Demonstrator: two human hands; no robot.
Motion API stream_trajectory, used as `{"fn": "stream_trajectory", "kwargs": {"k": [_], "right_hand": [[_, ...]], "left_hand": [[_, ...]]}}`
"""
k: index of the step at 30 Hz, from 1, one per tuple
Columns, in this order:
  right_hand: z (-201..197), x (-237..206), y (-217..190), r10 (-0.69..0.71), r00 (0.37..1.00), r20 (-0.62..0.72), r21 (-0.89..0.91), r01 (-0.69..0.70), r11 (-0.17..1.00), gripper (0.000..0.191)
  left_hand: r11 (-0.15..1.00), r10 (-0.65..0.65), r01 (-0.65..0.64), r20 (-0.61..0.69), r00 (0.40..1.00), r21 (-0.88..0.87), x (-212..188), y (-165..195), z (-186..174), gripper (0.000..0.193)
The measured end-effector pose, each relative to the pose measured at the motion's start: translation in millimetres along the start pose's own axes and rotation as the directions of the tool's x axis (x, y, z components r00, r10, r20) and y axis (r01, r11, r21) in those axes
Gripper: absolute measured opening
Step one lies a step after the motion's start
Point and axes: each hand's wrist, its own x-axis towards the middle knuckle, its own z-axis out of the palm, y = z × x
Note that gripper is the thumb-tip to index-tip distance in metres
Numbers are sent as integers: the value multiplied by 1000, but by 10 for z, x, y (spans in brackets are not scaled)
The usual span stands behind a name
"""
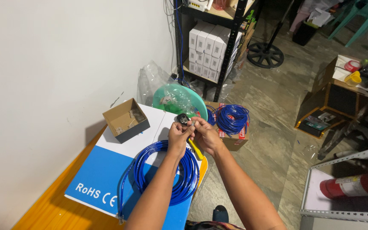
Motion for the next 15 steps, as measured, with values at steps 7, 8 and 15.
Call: {"fn": "stream_trajectory", "kwargs": {"k": [7, 8, 15], "right_hand": [[35, 17, -39, 12, 1000, 5, -38, -12, 999, 25], [28, 42, -57, 18, 1000, -16, -78, -19, 997, 25], [-123, 157, -81, -16, 1000, -20, -54, 15, 998, 23]], "left_hand": [[1000, -7, 7, 0, 1000, 5, 30, -95, -65, 42], [1000, -3, 2, 17, 1000, 30, 40, -108, -73, 37], [985, 74, -86, 87, 993, 148, -19, -62, 1, 21]]}}
